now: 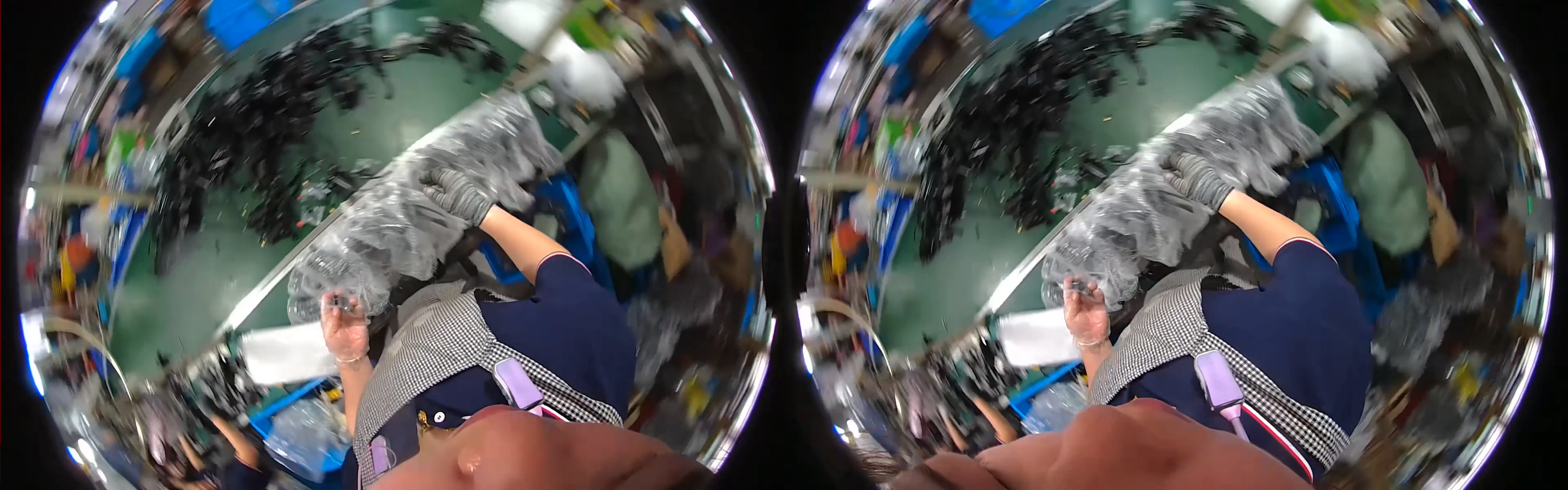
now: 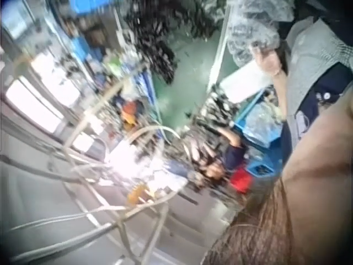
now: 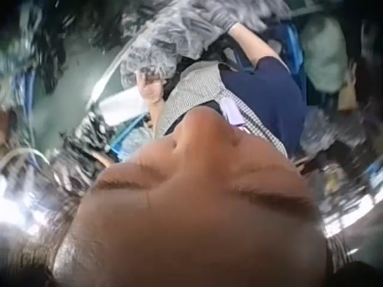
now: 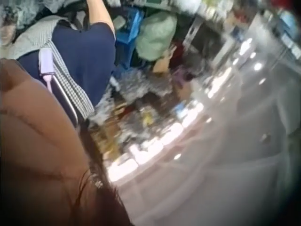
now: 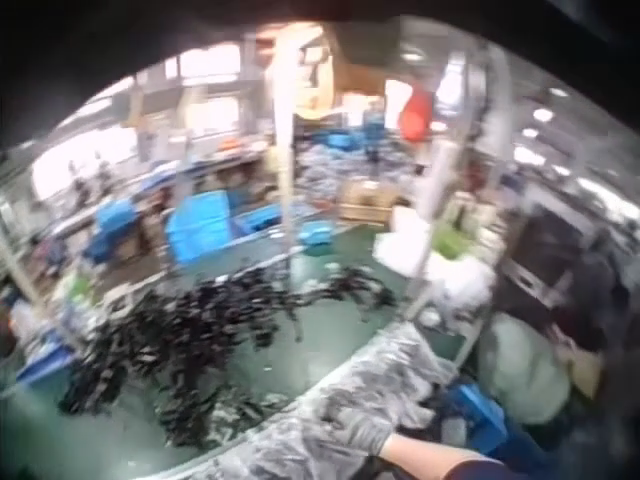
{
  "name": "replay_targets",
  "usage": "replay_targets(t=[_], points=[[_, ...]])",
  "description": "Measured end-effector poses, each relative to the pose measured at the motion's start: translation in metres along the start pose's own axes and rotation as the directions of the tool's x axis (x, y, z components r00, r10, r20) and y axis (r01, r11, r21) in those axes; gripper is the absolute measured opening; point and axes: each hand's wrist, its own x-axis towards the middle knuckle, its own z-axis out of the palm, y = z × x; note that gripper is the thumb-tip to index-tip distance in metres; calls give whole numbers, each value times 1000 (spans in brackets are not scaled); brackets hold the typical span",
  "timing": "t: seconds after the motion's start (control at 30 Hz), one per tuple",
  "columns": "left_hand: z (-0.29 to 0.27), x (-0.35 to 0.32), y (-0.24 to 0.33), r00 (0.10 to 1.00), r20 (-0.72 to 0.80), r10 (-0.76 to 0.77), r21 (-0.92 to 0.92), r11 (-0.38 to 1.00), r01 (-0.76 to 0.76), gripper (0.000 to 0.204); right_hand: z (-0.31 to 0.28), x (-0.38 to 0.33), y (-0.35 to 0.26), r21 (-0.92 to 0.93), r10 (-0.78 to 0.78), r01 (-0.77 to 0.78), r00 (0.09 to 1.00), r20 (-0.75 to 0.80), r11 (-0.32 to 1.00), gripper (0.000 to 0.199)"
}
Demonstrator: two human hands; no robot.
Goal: Packaging cable harnesses into plastic bags and placing them into sorting bins.
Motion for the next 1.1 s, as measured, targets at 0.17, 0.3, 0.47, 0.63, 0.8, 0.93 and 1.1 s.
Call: replay_targets(t=[0.17, 0.3, 0.47, 0.63, 0.8, 0.93, 1.1], points=[[1, 10, -17, 968, 52, -244, 104, 966, 238, 31, -72, -91, 47, -268, -26, -47, 965, -261, 962, 24], [25, 20, -38, 953, 120, -278, 176, 951, 255, 33, -155, -117, 106, -106, 213, -309, 828, -518, 945, 22], [57, 20, -77, 980, 162, -117, 149, 984, 93, 34, -235, -62, 257, -169, 217, -512, 609, -763, 842, 24], [72, 27, -132, 999, -29, 42, 65, 997, -41, 35, -297, 1, 393, -384, 248, -690, 630, -736, 614, 30], [105, 24, -160, 993, -105, 54, 24, 998, -52, 26, -324, 41, 483, -559, 356, -706, 705, -613, 435, 43], [117, 20, -179, 970, -142, 198, -11, 979, -201, 18, -316, 66, 482, -771, 419, -553, 811, -409, 318, 34], [126, 16, -192, 938, -122, 325, -70, 939, -335, 16, -268, 107, 468, -881, -186, -78, 965, -184, 467, 32]])
